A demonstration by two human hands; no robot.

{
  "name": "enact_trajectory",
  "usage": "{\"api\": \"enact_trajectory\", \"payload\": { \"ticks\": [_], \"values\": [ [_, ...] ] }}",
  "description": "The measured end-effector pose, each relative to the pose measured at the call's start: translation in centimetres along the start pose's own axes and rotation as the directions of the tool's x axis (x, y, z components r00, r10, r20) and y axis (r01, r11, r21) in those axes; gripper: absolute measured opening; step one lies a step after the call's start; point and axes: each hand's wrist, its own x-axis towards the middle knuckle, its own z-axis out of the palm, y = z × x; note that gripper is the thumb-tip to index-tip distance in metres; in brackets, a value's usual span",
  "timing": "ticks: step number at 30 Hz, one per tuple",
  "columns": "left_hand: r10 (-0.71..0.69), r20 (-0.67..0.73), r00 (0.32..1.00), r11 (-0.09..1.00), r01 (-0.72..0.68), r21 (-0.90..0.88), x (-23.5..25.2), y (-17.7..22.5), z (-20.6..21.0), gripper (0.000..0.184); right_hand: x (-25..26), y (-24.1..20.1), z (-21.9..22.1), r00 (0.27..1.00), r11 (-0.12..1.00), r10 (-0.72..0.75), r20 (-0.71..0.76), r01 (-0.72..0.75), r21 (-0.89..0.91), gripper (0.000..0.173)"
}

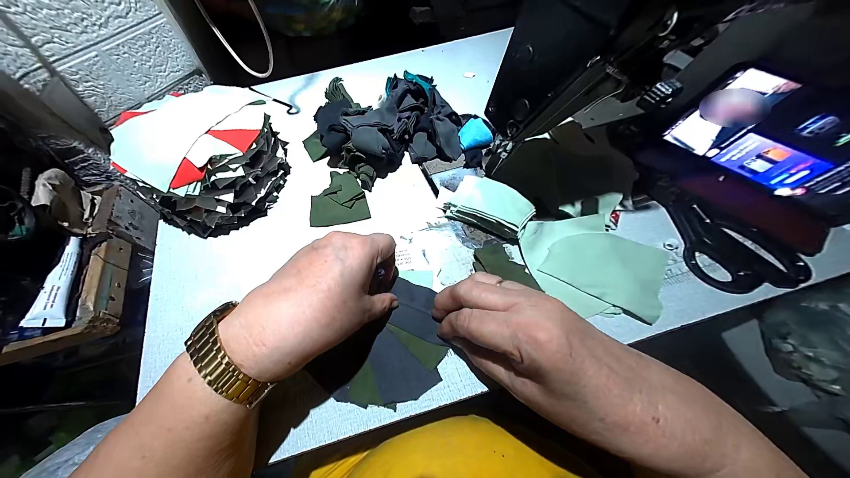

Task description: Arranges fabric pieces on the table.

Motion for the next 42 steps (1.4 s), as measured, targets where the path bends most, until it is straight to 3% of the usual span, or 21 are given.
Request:
{"api": "enact_trajectory", "payload": {
  "ticks": [8, 14, 18, 21, 25, 29, 34, 37, 42],
  "values": [
    [0.041, -0.029, 0.999, 0.999, -0.042, -0.017, 0.1, -0.8, 0.4, 0.020, -0.2, -1.2, -0.5, 0.997, 0.998, 0.053, 0.064, -0.052, -0.024, 0.017],
    [0.064, -0.297, 0.953, 0.939, -0.158, -0.305, 0.5, -1.5, 1.0, 0.012, 1.6, -1.6, -0.2, 0.999, 0.999, 0.032, -0.003, -0.032, 0.022, 0.018],
    [-0.094, -0.260, 0.961, 0.704, -0.121, -0.700, 0.4, -1.1, 0.0, 0.007, 2.6, -1.6, 0.9, 0.993, 0.997, 0.069, 0.097, -0.071, 0.014, 0.020],
    [-0.160, -0.231, 0.960, 0.543, -0.110, -0.833, 0.3, -1.0, -0.5, 0.007, 2.7, -1.9, 1.4, 0.993, 0.998, 0.069, 0.097, -0.067, -0.019, 0.023],
    [-0.212, -0.226, 0.951, 0.415, -0.122, -0.902, 0.2, -0.7, -0.8, 0.014, 2.4, -3.4, 2.6, 0.992, 0.990, 0.121, 0.035, -0.118, -0.071, 0.028],
    [-0.251, -0.113, 0.961, 0.229, -0.055, -0.972, 0.0, 0.0, -1.4, 0.019, 1.8, -3.7, 2.6, 0.967, 0.971, 0.228, -0.112, -0.217, 0.098, 0.031],
    [-0.257, 0.025, 0.966, -0.058, 0.011, -0.998, -0.1, 0.5, -1.7, 0.024, 0.2, -0.9, -4.2, 0.910, 0.950, 0.282, -0.304, -0.310, -0.046, 0.021],
    [-0.261, 0.064, 0.963, -0.164, 0.021, -0.986, 0.0, 0.6, -1.8, 0.023, -1.6, 0.7, -6.6, 0.927, 0.948, 0.255, -0.276, -0.295, -0.116, 0.018],
    [-0.260, 0.097, 0.961, -0.237, 0.034, -0.971, 0.2, 0.2, -1.5, 0.023, -3.9, 1.8, -5.6, 0.953, 0.957, 0.287, -0.098, -0.289, -0.009, 0.016]
  ]
}}
